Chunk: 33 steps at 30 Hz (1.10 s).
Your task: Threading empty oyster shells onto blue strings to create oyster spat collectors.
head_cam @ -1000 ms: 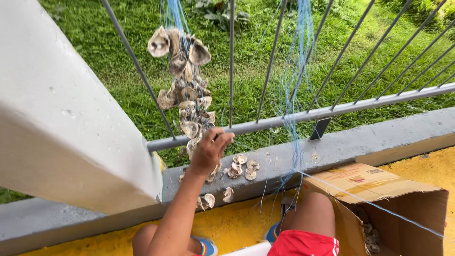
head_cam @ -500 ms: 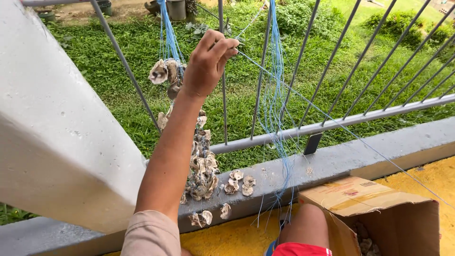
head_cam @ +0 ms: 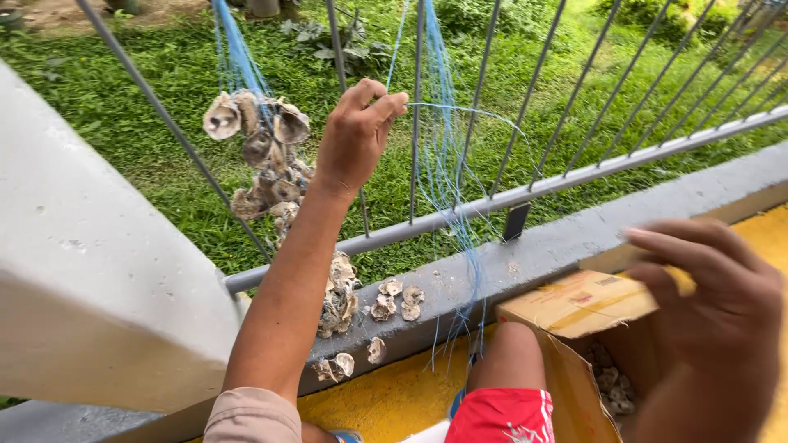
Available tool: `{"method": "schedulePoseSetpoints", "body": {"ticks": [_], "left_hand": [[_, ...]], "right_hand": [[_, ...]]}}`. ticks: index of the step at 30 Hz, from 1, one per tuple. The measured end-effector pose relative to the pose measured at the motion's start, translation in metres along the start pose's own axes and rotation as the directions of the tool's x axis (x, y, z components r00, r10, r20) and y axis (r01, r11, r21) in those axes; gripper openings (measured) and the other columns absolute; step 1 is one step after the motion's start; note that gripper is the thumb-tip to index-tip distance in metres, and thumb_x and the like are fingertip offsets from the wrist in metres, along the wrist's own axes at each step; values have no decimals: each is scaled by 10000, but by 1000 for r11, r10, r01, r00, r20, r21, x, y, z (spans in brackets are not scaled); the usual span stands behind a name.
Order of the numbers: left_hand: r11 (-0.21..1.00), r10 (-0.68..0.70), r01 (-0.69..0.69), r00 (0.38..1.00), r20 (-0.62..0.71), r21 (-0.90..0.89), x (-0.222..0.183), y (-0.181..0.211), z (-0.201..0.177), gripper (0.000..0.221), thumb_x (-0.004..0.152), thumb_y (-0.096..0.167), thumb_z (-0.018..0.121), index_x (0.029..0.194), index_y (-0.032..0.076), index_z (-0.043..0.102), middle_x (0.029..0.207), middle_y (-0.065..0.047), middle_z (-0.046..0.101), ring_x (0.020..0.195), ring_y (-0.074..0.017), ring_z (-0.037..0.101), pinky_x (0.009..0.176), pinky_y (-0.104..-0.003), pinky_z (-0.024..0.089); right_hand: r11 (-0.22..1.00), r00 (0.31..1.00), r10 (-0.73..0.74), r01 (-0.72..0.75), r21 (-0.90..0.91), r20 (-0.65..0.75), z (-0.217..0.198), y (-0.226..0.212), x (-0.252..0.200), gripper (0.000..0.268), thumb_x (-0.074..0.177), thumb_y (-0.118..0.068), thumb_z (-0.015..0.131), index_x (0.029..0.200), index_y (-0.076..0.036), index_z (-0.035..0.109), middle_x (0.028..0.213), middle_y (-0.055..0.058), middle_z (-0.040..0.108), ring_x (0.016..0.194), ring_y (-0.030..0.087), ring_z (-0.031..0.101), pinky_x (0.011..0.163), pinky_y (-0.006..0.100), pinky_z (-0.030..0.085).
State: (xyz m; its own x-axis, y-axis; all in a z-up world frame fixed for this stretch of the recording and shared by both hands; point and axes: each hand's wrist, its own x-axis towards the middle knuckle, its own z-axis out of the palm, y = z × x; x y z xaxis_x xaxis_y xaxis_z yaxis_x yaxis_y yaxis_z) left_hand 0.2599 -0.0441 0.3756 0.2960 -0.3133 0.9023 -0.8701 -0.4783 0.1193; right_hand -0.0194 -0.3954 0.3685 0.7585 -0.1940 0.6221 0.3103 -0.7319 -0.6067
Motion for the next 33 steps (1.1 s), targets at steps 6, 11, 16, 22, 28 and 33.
{"method": "schedulePoseSetpoints", "body": {"ticks": [6, 11, 16, 22, 28, 33], "left_hand": [[998, 2, -1, 1000, -8, 60, -3, 6, 12, 100, 1000, 133, 751, 1097, 110, 761, 993, -13, 652, 923, -207, 706, 842, -350, 627], [1000, -11, 10, 997, -80, -5, 4, 8, 0, 152, 999, 138, 761, 1135, 74, 736, 975, -53, 646, 842, -186, 680, 716, -321, 607], [993, 114, -110, 991, -72, 52, -4, -40, 38, 154, 1014, 175, 743, 1132, 80, 713, 887, -28, 626, 790, -156, 649, 709, -265, 620], [994, 105, -101, 977, -183, 29, 45, -78, 66, 153, 1048, 208, 708, 1119, 75, 690, 874, -40, 644, 780, -137, 677, 727, -228, 615], [998, 51, -36, 933, -356, 49, 84, -80, 59, 255, 1018, 299, 701, 1142, 77, 689, 979, -50, 725, 851, -147, 738, 744, -237, 648], [900, -417, 356, 873, -252, -253, 76, -51, 53, 320, 958, 379, 700, 1070, 79, 692, 902, -48, 734, 689, -133, 726, 580, -242, 620]], "right_hand": [[869, 881, -410, 456, -195, 235, 148, -125, 125, 360, 1064, -153, 575, 1406, -39, 574, 1294, 179, 650, 869, 345, 711, 706, 441, 578], [891, 899, -342, 403, -209, 275, 198, -83, 174, 201, 1061, -159, 561, 1099, -35, 714, 972, 158, 701, 784, 347, 693, 717, 482, 559], [911, 867, -343, 401, -96, 362, 181, -103, 165, 197, 1062, -126, 569, 979, 3, 692, 823, 147, 680, 705, 272, 663, 702, 435, 549], [920, 884, -380, 391, 14, 274, 129, -123, 187, 143, 1042, -121, 657, 1008, -12, 742, 747, 91, 674, 606, 149, 592, 585, 337, 492], [945, 921, -282, 218, 244, 270, 102, -105, 214, 98, 1085, -106, 695, 1093, -23, 745, 785, -31, 626, 646, 29, 495, 547, 231, 390], [913, 930, -288, 195, 358, 228, 126, -84, 220, 96, 1114, -73, 674, 1117, -8, 744, 835, -17, 655, 692, 13, 529, 581, 227, 396]]}}
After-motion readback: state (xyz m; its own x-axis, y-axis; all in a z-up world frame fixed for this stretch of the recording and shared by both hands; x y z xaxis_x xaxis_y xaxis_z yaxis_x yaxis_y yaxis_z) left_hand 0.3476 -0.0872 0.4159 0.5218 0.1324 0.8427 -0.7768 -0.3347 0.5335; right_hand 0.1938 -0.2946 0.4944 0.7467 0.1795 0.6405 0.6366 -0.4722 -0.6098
